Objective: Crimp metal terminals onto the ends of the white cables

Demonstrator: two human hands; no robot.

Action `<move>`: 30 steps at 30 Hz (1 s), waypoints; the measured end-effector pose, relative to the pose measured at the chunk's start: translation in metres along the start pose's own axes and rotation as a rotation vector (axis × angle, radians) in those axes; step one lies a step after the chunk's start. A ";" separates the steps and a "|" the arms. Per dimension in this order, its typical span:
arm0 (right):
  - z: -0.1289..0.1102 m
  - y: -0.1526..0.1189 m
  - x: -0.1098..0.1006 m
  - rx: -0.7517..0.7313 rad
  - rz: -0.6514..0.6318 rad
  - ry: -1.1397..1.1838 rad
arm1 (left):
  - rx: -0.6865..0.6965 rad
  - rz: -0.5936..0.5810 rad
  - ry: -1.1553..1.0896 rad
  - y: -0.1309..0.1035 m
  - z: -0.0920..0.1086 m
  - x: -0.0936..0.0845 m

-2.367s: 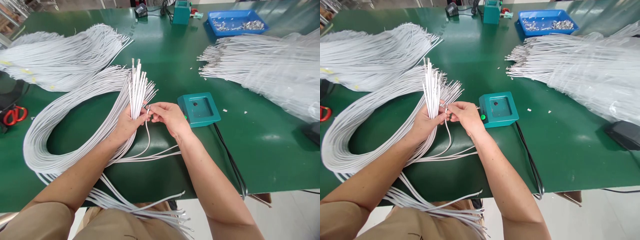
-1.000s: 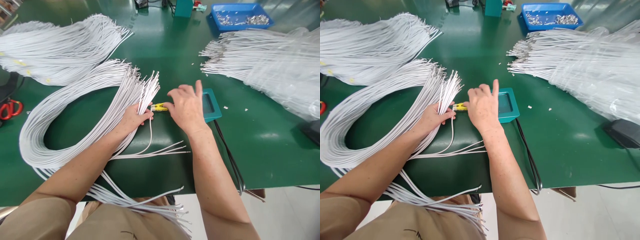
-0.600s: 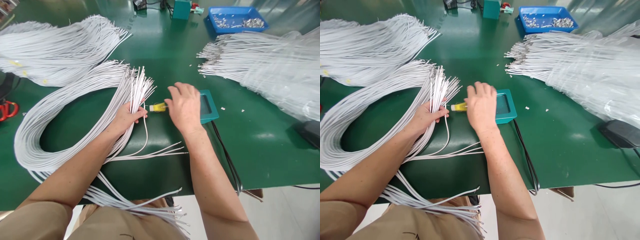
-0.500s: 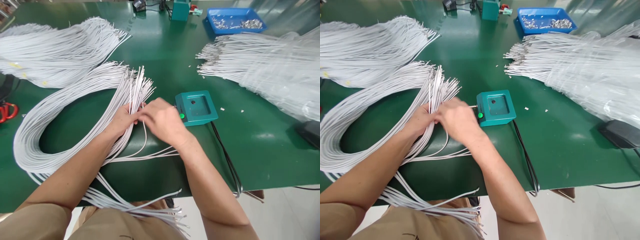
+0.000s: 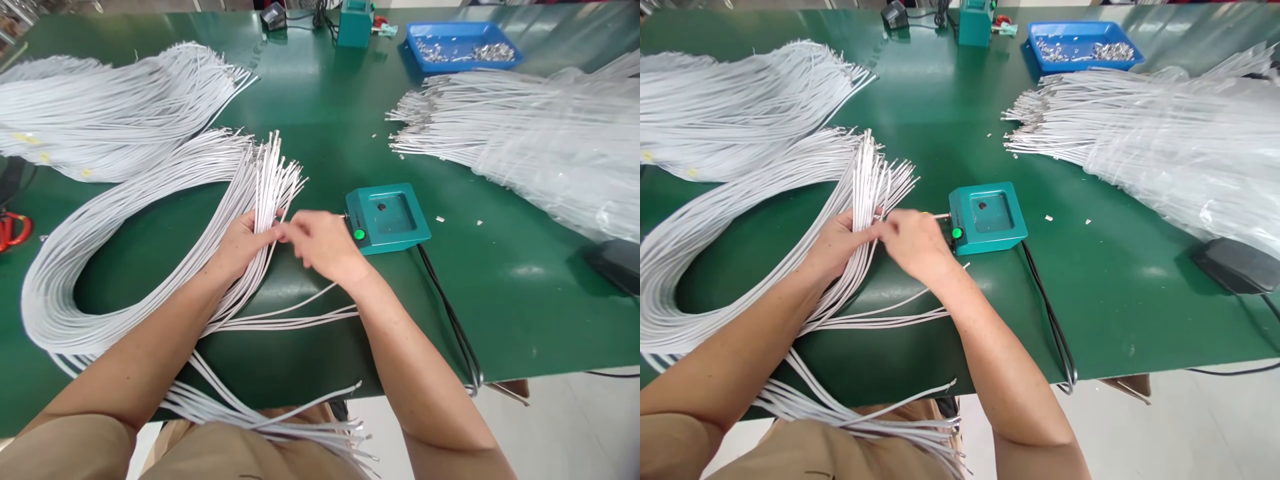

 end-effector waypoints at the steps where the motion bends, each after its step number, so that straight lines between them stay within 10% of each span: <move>1: 0.002 0.005 -0.007 0.009 0.050 0.001 | 0.003 -0.016 0.015 -0.001 0.000 0.002; 30: 0.019 0.014 0.013 0.224 -0.133 0.852 | 0.088 -0.118 0.006 -0.008 0.013 0.010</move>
Point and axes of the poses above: each hand's wrist, its own y-axis towards the middle knuckle, its own x-axis out of the palm, z = x × y, the point moved 3 cm from there along y, towards the middle knuckle, and after that the axes turned 5 degrees about -z, right-handed, at the moved point
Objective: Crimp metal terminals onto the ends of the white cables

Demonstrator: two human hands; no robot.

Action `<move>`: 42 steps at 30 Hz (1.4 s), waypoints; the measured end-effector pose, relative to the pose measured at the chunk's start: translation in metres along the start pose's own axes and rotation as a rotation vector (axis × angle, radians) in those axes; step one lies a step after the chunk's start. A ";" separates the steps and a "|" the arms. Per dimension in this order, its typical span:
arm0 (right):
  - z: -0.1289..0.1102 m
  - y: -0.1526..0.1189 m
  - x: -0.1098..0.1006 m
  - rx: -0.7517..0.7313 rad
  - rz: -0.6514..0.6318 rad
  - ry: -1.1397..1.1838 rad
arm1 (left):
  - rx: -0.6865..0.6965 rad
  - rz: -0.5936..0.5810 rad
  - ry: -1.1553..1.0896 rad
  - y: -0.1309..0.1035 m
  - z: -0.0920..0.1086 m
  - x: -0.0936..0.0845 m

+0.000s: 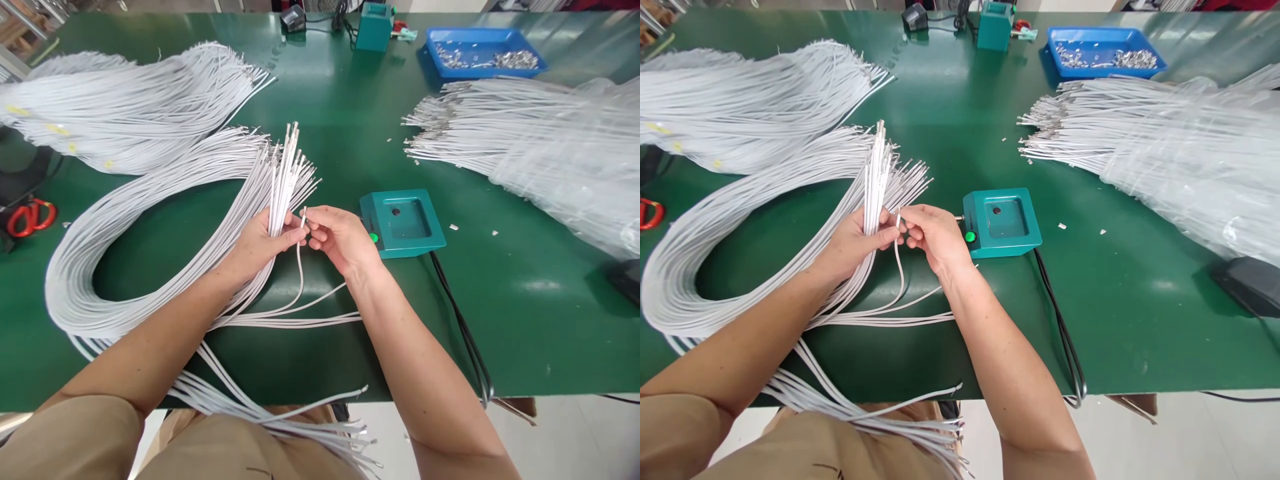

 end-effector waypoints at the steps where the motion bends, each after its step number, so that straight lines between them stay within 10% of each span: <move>1: 0.001 0.000 0.001 0.015 -0.009 0.031 | 0.005 0.012 0.019 0.000 0.000 0.000; 25: -0.001 0.000 -0.004 0.017 -0.089 -0.050 | 0.088 0.055 0.055 0.000 -0.006 -0.002; 35: -0.011 -0.008 0.001 -0.477 0.260 -1.029 | 0.049 0.063 -0.056 0.003 0.001 0.000; 42: -0.011 -0.008 0.002 -0.578 0.195 -1.122 | -0.060 0.015 -0.069 0.003 0.002 -0.002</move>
Point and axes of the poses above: each hand's wrist, its own y-axis towards the middle knuckle, its own x-axis out of the palm, z = x × y, the point moved 3 cm from there along y, towards the middle knuckle, and after that the axes turned 5 degrees about -z, right-handed, at the moved point
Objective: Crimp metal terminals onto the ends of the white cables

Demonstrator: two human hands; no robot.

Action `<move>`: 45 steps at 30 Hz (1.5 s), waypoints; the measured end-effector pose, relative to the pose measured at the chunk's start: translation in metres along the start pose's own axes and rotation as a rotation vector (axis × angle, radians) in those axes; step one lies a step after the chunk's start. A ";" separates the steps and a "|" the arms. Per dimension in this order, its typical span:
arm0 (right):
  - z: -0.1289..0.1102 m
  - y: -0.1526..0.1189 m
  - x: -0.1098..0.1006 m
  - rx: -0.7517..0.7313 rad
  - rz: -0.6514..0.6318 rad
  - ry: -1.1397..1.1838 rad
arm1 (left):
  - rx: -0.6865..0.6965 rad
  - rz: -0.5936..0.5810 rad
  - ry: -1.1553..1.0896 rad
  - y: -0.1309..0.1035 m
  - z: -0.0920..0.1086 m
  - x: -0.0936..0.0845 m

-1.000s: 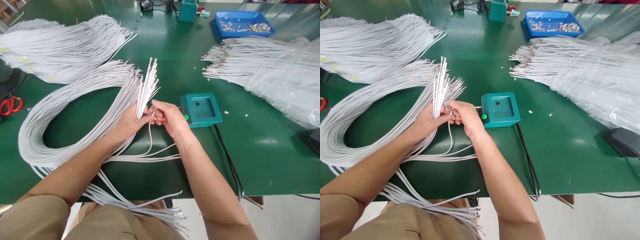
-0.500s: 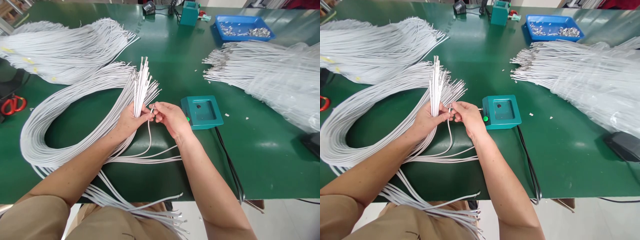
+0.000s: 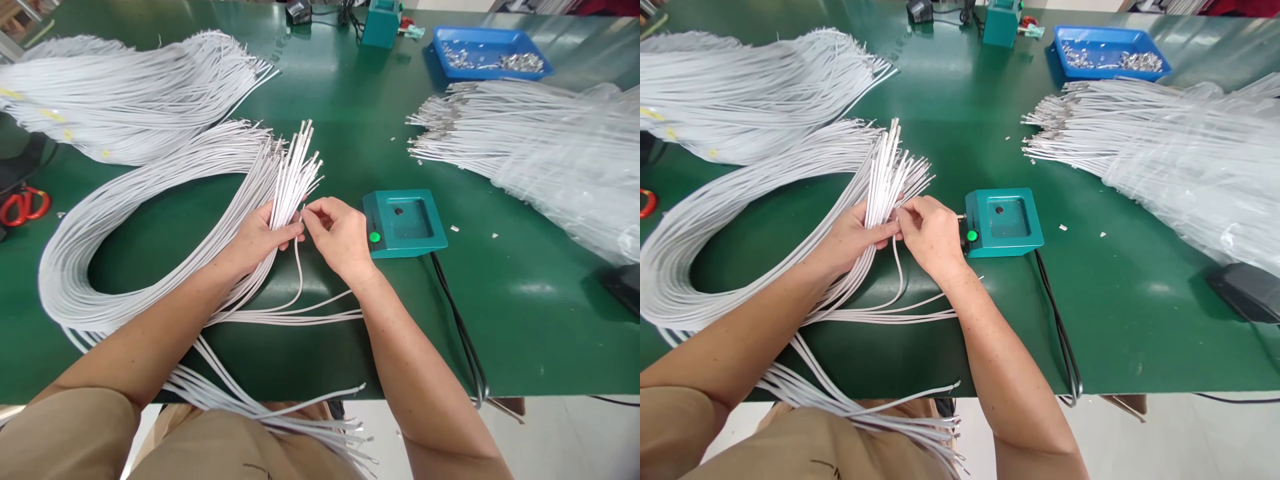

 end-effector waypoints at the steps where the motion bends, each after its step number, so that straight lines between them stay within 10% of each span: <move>1: 0.001 0.000 0.000 -0.031 -0.009 -0.011 | -0.035 -0.010 -0.008 0.000 0.000 -0.001; 10: -0.006 -0.003 -0.007 -0.455 -0.202 -0.620 | -0.225 -0.084 -0.178 0.007 -0.004 -0.004; 18: 0.010 0.004 -0.029 -0.146 -0.239 -0.820 | -0.122 0.025 0.053 0.006 -0.008 -0.001; 33: 0.011 0.006 -0.030 -0.104 -0.283 -0.815 | -0.081 0.073 0.254 0.015 -0.022 0.003; 39: 0.028 0.001 -0.050 0.024 0.058 -0.873 | -0.076 0.072 0.201 0.015 -0.019 0.004; 45: 0.037 0.002 -0.052 0.074 0.062 -0.885 | -0.128 0.106 0.142 0.015 -0.019 -0.002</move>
Point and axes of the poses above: each hand's wrist, its own y-axis towards the middle knuckle, its own x-axis out of the palm, z = x × y, the point moved 3 cm from there along y, towards the middle knuckle, and after that the axes turned 5 degrees about -z, right-handed, at the moved point
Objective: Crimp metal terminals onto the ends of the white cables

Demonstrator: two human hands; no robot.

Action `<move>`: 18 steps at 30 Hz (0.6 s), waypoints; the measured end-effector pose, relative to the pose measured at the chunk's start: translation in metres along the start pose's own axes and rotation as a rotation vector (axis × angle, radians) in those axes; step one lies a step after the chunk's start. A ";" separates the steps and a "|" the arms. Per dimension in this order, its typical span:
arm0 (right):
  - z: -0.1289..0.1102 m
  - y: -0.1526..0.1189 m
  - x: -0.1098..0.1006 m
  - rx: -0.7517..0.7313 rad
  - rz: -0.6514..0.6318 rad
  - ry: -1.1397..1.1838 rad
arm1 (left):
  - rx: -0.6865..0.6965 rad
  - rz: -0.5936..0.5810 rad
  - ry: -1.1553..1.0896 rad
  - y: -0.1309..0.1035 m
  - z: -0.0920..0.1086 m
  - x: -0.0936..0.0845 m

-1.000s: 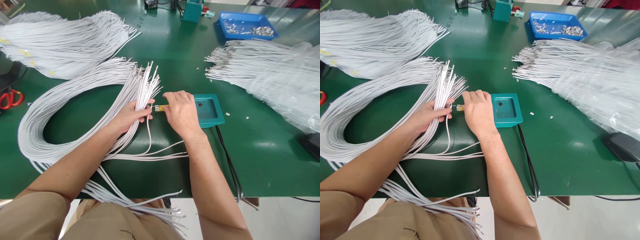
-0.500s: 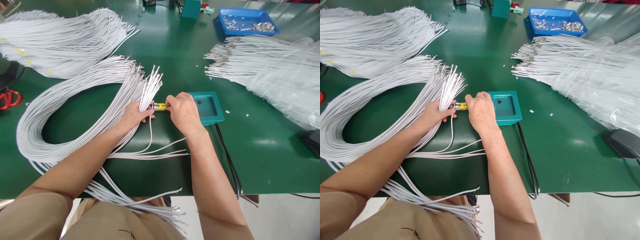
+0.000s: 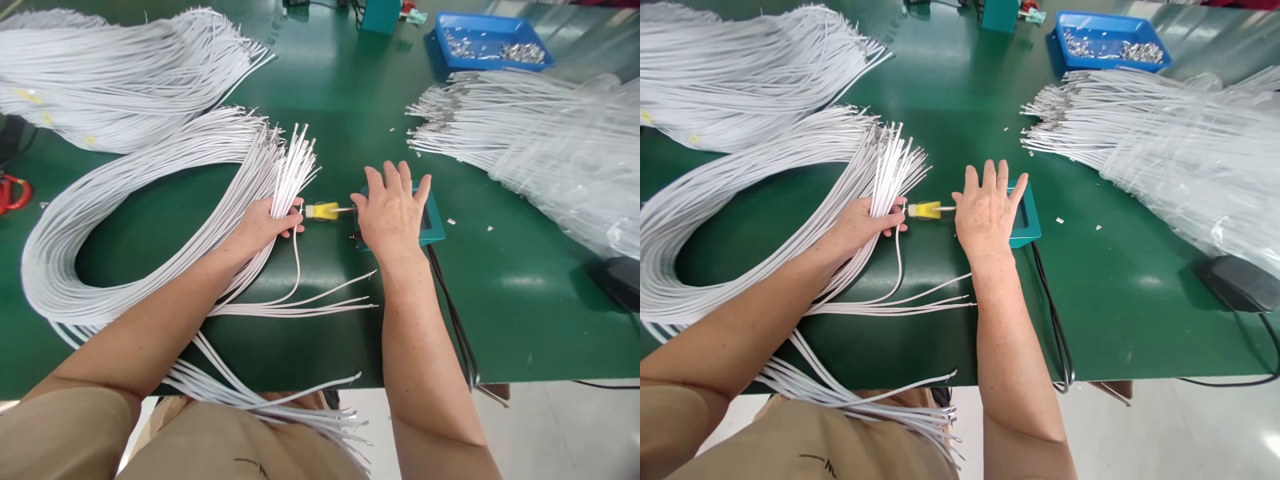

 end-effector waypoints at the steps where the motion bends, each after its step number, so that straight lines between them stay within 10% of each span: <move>1: -0.004 0.001 -0.004 -0.001 0.009 0.021 | 0.000 0.017 -0.007 0.000 0.000 -0.002; 5: -0.046 -0.005 -0.023 -0.210 -0.075 0.231 | 0.076 0.041 -0.049 -0.002 0.004 -0.008; 9: -0.107 -0.037 -0.018 -0.668 -0.515 0.314 | 0.123 0.015 -0.112 -0.003 0.006 -0.011; 18: -0.116 -0.058 -0.030 -0.615 -1.114 0.574 | 0.061 0.040 -0.121 -0.009 0.007 -0.013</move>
Point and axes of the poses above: each hand's wrist, its own y-axis towards the middle knuckle, its own x-axis out of the palm, z = x × y, the point moved 3 cm from there along y, towards the middle knuckle, and after that the axes turned 5 degrees about -z, right-handed, at the moved point
